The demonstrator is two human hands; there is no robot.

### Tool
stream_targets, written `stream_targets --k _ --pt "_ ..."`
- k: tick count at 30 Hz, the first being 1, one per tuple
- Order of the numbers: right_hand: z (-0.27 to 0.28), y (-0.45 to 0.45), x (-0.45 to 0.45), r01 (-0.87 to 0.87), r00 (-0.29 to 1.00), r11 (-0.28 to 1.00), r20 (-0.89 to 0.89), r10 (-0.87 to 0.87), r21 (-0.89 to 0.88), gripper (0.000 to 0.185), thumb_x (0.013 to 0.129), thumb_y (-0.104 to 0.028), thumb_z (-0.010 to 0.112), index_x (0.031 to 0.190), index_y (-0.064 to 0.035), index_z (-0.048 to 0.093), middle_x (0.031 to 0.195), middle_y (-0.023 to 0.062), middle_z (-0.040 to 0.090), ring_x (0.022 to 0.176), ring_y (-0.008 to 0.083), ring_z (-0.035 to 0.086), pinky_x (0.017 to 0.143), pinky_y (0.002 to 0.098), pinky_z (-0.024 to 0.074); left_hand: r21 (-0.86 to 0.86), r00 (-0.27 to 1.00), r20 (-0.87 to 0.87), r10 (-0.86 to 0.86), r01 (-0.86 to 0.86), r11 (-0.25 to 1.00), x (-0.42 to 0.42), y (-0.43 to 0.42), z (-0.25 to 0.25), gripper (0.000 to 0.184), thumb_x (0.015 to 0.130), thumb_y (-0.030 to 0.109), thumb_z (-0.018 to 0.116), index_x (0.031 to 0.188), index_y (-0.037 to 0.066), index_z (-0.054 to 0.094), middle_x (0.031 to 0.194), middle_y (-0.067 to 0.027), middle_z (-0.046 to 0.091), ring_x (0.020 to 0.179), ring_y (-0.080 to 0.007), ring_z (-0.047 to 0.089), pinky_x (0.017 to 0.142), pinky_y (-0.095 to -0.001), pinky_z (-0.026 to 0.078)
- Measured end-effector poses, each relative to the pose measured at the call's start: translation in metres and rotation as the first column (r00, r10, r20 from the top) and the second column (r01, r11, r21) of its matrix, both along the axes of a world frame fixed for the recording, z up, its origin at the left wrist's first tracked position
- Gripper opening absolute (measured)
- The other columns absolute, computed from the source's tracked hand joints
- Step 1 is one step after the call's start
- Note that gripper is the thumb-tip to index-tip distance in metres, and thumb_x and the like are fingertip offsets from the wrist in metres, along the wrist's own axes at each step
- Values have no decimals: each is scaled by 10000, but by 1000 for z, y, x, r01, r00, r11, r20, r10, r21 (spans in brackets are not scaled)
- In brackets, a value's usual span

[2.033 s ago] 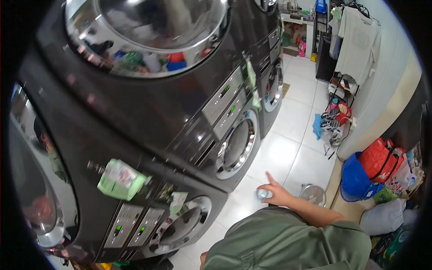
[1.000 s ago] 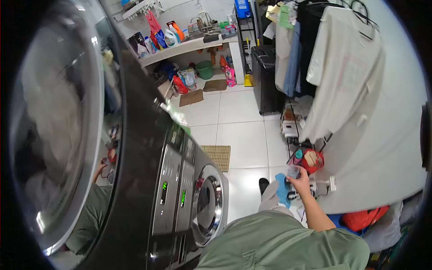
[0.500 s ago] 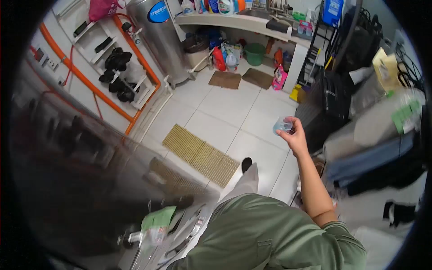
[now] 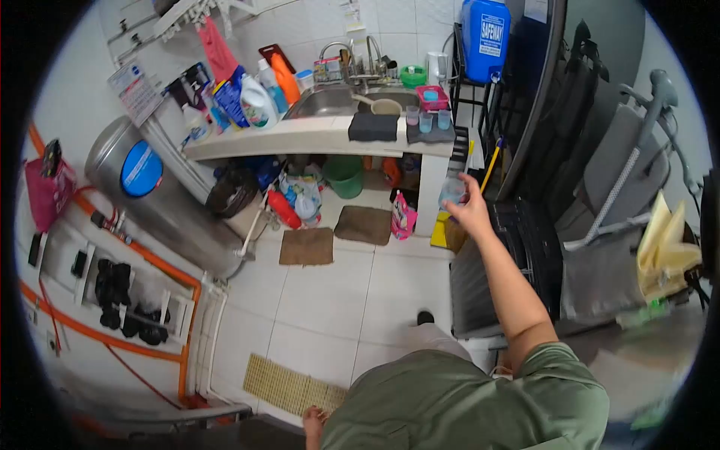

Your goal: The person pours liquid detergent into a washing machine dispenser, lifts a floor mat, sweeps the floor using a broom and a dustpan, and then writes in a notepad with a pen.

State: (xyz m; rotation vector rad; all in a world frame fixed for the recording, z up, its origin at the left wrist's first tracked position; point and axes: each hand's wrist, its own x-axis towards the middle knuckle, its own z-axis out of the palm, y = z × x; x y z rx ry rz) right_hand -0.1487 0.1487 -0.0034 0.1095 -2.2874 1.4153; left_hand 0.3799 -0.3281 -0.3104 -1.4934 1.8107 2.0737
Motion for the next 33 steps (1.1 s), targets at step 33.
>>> stream_targets --k 33 --pt "-115 300 -490 135 473 991 877 -86 24 673 766 -212 774 1353 -142 452 735 72 657 628 152 629 570 300 518 47 879 226 -420 421 906 -614 94 113 287 924 211 575 1173 76 532 962 -71 621 808 -175 637 672 -300 482"
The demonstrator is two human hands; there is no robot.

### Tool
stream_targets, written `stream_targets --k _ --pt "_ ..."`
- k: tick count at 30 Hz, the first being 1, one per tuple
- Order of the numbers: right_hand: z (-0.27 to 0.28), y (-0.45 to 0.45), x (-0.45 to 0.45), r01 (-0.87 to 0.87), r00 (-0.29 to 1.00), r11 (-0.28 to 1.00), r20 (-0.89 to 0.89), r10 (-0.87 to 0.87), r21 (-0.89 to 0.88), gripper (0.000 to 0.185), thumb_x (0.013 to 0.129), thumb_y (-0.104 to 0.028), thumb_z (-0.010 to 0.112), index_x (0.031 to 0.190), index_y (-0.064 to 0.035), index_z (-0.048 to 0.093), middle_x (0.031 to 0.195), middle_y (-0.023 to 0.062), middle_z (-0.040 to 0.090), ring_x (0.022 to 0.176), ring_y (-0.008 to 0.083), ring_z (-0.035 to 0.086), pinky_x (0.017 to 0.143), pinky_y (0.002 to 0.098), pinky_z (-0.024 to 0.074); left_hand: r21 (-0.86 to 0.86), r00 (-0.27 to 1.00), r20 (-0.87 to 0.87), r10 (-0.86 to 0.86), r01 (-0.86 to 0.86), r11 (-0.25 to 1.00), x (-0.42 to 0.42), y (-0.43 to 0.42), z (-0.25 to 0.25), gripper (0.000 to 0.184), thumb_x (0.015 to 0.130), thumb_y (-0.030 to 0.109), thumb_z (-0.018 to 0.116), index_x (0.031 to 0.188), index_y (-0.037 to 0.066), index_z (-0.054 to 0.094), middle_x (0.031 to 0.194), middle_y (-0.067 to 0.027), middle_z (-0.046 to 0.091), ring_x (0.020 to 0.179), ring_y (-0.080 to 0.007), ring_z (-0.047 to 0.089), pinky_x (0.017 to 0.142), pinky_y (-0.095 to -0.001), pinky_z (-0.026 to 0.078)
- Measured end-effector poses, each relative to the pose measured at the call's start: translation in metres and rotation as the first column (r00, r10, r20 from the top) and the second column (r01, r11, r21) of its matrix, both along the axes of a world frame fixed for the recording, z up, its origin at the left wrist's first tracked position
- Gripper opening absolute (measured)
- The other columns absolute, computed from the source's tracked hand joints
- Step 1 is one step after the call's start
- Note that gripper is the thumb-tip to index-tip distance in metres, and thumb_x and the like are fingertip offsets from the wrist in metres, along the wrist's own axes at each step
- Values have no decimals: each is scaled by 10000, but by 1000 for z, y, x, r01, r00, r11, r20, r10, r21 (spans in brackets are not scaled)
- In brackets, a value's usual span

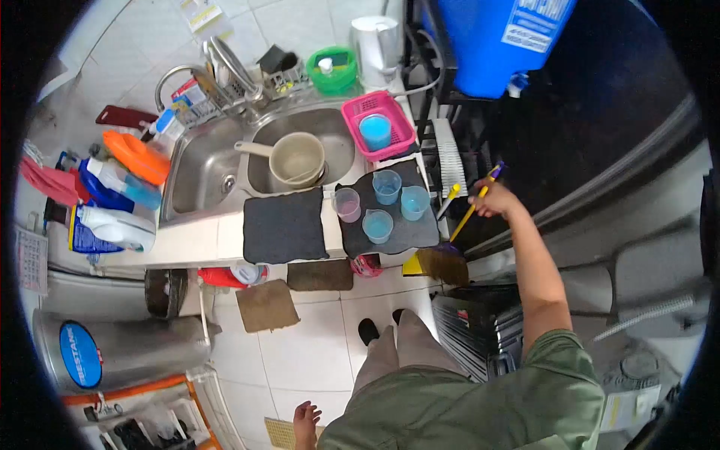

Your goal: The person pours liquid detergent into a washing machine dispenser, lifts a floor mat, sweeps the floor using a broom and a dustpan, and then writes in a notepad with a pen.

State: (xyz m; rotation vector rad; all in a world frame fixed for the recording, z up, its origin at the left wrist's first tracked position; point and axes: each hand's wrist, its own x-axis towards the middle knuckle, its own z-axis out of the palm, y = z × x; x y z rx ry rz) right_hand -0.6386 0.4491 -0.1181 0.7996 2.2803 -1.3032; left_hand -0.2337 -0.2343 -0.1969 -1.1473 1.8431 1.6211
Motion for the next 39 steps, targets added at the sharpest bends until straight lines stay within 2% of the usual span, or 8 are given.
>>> stream_targets --k 4,7,10,16,18,28,33,39 --pt "-123 -21 -27 170 985 926 86 -150 -337 942 753 -139 781 1474 -221 179 831 55 650 642 146 636 600 292 537 -105 940 61 -336 340 934 25 37 5 379 913 244 606 1233 56 533 907 -68 623 758 -148 621 668 -309 493" --pt "-173 -5 -26 -78 994 923 101 43 376 772 751 -104 745 1390 -149 315 1059 125 604 860 244 637 699 359 546 -54 877 366 -311 354 934 57 34 22 406 932 181 578 1296 36 474 1061 -146 616 1052 -216 583 883 -361 458" --pt "-137 14 -15 -526 788 127 426 443 841 373 892 -171 525 1260 -117 501 1393 74 421 1283 256 416 947 449 438 -128 940 319 -118 166 978 110 24 19 316 924 207 564 1191 41 524 982 -132 623 947 -219 597 803 -369 473" --pt "-166 73 -44 -715 435 -366 789 434 595 452 938 -264 493 1384 -217 433 1463 14 360 1367 215 284 1145 455 177 -300 655 569 -497 729 616 327 43 -3 235 909 257 535 979 50 622 824 -103 637 735 -226 626 643 -386 502" --pt "-187 81 -48 -738 302 -507 890 341 445 412 942 -284 512 1341 -184 491 1415 26 432 1311 232 396 1120 480 250 -290 829 518 210 -60 955 327 85 25 301 901 294 577 1080 55 614 911 -123 668 711 -172 631 647 -367 503" --pt "-53 -138 143 -578 3 -618 759 651 532 142 862 -191 553 834 -99 657 810 95 677 752 241 671 649 382 531 -151 586 399 706 -717 680 436 173 23 364 906 295 584 1198 80 552 1029 -72 625 859 -161 645 650 -289 498" --pt "64 -339 271 -794 0 -541 890 456 277 330 835 -274 676 1081 -57 651 1202 201 594 1152 309 546 1056 377 355 -242 527 320 787 -758 606 566 236 -70 354 859 355 618 1078 77 629 886 -152 700 674 -209 692 679 -352 547" --pt "0 -445 294 -877 81 -369 849 522 310 299 902 -305 488 932 -33 608 732 114 606 581 208 547 509 384 422 -376 216 329 919 -863 337 644 238 -206 291 823 281 579 984 58 674 963 -201 675 956 -373 629 838 -434 504"
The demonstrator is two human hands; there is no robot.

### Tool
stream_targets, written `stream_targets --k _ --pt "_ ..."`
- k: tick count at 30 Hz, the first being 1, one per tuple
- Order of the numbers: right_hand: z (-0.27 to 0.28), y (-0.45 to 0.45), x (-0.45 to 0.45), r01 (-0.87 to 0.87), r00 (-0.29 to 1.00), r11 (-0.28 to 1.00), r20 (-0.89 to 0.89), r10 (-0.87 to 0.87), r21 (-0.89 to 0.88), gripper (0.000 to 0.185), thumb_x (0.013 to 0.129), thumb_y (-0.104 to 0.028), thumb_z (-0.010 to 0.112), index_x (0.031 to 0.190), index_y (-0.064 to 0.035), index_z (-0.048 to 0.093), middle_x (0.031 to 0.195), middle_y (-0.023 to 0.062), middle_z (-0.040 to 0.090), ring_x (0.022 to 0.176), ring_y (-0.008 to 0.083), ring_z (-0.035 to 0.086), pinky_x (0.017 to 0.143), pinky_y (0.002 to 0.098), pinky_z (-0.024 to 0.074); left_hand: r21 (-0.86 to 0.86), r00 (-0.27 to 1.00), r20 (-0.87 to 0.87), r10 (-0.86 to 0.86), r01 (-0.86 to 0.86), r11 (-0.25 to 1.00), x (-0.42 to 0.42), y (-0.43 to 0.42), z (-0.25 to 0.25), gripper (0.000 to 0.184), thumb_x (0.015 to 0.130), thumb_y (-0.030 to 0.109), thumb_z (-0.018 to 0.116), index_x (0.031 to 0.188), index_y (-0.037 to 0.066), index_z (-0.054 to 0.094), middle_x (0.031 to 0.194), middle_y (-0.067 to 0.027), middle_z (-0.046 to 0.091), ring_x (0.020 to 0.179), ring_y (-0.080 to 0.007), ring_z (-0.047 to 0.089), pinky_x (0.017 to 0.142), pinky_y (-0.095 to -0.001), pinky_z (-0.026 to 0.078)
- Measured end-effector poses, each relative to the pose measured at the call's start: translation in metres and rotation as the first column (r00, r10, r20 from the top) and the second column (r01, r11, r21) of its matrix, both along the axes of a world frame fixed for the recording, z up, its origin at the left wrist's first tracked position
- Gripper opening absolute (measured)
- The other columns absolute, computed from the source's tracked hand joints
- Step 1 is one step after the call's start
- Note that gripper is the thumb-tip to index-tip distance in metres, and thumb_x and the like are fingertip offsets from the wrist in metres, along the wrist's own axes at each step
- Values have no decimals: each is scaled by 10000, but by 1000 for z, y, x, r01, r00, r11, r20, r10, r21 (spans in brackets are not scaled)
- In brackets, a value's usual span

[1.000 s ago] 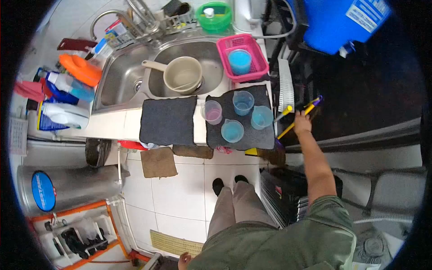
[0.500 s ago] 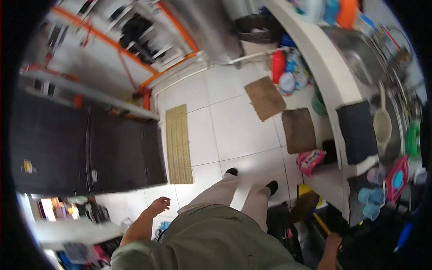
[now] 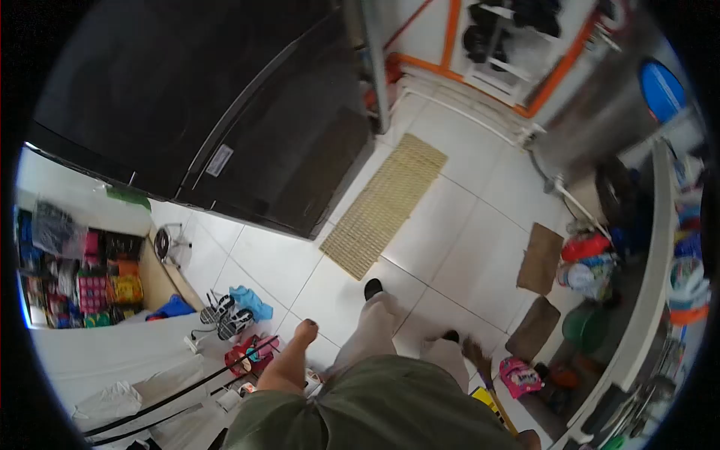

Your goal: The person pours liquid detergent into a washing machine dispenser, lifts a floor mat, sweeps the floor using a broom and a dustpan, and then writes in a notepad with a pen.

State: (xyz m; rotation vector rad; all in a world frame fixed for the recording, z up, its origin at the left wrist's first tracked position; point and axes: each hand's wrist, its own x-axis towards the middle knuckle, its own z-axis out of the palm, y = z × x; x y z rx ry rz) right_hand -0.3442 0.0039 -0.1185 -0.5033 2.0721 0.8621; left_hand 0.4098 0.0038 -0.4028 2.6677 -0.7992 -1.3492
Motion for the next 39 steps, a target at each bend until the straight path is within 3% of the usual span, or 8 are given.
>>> stream_targets --k 7,12,13,17,22,26,31,39 --pt "-43 -231 137 -85 957 966 250 148 -245 340 818 -290 656 1094 -91 668 691 58 624 617 161 613 547 304 481 -1 950 4 313 -313 950 -17 -127 -147 463 845 327 623 1159 -10 576 1244 -318 515 1150 -445 507 931 -457 459" --pt "-173 -377 183 -70 909 938 366 200 -340 272 863 -132 626 1123 -55 646 647 39 569 488 148 532 436 281 422 46 755 13 656 -656 753 16 -129 -420 651 846 522 601 1057 -93 554 757 -218 598 506 -260 515 507 -416 450" --pt "-205 -411 196 -91 961 966 234 149 -243 323 863 -157 636 1166 -46 626 661 42 569 499 148 536 443 291 425 171 431 -107 896 -880 444 32 -169 -413 745 817 580 605 1134 -89 528 794 -222 589 590 -279 534 587 -440 477" --pt "-245 -467 184 87 980 992 189 -69 -88 333 889 -127 610 1215 -60 609 613 25 490 462 133 462 406 286 356 197 119 -264 957 -965 174 47 -204 -455 1251 629 763 662 1466 -9 142 1474 -263 259 1307 -426 345 1041 -562 312" --pt "-238 -516 220 -54 996 999 -66 54 -6 420 879 -129 631 1289 -85 549 636 47 510 474 139 465 408 282 338 134 216 84 973 -970 203 33 -251 -473 981 691 448 814 1400 28 280 1400 -216 353 1237 -359 441 974 -487 413" --pt "-249 -519 156 -12 1000 1000 -6 12 27 469 885 -141 635 1332 -98 500 647 61 522 488 139 470 406 277 325 18 204 -539 817 -967 253 31 -209 -500 629 696 387 826 1161 97 518 1048 -73 578 962 -264 563 763 -440 469" --pt "-236 -487 166 210 976 977 69 -207 -32 378 901 -164 612 1257 -75 521 647 74 527 486 135 453 410 274 316 137 -72 -726 684 -990 41 -7 -201 -429 307 801 195 740 1000 120 519 834 -34 537 683 -184 513 511 -290 394" --pt "-116 -450 168 387 869 876 431 -242 -287 176 858 -144 585 986 -33 536 585 35 472 403 125 399 368 273 317 83 83 -916 392 -918 388 -90 -266 -120 488 785 73 685 1245 93 524 1200 -95 573 1120 -234 534 928 -380 449"
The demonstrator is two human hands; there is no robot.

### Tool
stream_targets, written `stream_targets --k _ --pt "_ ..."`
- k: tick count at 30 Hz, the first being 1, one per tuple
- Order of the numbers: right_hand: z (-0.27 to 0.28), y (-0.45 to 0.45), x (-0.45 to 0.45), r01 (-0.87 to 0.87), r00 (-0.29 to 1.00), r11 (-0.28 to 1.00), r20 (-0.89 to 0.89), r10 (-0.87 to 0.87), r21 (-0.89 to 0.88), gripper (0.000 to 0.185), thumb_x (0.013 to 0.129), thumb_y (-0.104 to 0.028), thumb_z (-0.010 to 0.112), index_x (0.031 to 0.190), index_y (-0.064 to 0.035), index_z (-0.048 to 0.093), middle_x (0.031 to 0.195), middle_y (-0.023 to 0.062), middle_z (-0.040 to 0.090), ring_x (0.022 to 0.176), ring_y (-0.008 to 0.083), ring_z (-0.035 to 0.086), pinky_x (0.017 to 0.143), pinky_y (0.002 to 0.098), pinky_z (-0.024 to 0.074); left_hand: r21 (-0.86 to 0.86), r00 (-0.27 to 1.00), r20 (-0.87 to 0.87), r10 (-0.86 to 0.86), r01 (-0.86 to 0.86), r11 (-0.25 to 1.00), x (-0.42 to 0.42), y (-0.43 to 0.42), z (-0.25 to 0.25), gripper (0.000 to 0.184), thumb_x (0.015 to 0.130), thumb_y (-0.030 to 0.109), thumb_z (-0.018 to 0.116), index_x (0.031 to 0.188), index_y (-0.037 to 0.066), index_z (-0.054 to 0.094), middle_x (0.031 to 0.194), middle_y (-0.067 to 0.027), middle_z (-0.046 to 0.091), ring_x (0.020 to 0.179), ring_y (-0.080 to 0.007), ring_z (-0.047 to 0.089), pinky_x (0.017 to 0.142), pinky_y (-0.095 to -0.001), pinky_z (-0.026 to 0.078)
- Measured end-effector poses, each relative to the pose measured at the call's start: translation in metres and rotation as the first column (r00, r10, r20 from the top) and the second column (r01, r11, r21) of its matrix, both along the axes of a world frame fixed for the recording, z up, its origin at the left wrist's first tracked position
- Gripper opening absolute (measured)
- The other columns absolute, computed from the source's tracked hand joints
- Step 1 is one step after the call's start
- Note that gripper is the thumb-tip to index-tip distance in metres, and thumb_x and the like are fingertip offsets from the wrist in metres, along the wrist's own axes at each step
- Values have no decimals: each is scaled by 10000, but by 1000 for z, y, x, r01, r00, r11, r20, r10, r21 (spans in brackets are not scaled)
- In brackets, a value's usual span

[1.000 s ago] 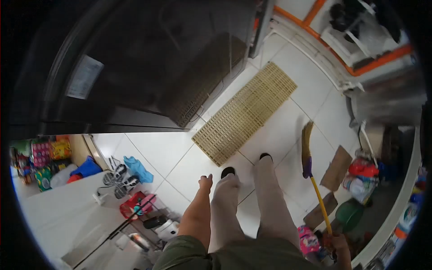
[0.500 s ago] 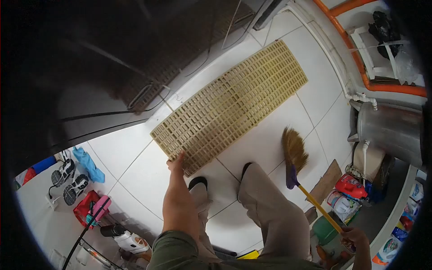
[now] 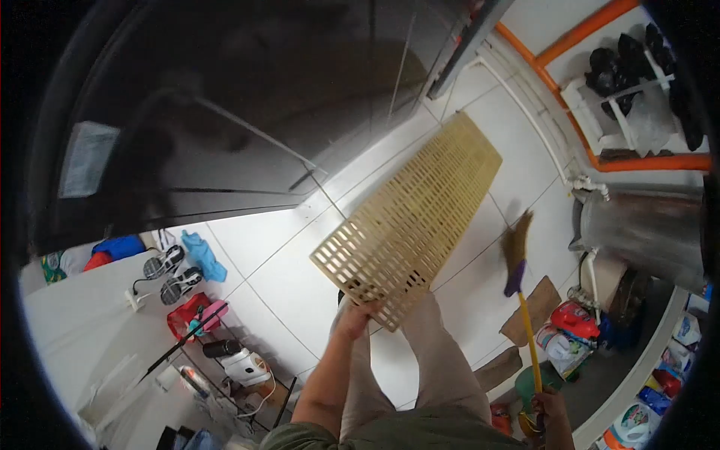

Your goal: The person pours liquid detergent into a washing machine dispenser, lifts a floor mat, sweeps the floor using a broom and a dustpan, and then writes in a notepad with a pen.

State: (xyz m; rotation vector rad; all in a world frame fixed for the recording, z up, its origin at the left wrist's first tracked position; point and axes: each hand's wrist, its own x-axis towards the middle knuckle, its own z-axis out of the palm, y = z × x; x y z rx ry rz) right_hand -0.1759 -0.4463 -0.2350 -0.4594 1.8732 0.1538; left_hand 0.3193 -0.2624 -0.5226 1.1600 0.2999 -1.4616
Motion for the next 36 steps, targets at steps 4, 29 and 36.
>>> stream_targets --k 4,29,36 --pt "84 -68 28 98 967 980 247 -53 -171 146 848 -182 553 942 -75 527 543 -3 435 352 109 371 329 248 309 80 993 72 93 -99 992 -46 19 94 475 762 30 663 1221 28 543 1163 -87 605 1050 -228 582 916 -383 454" --pt "-183 -38 467 -424 -167 609 719 675 -670 137 748 -78 663 839 14 617 719 94 604 636 143 577 513 271 446 392 907 123 404 -418 819 -198 170 289 432 722 -104 626 1120 29 526 944 -98 643 817 -224 642 753 -376 536" --pt "-195 -282 358 -269 725 863 680 -110 427 183 903 -82 470 775 14 381 583 25 392 416 81 369 344 196 329 220 842 130 523 -539 813 -191 168 297 488 653 -81 527 1135 -6 529 961 -110 644 874 -270 651 783 -415 538"
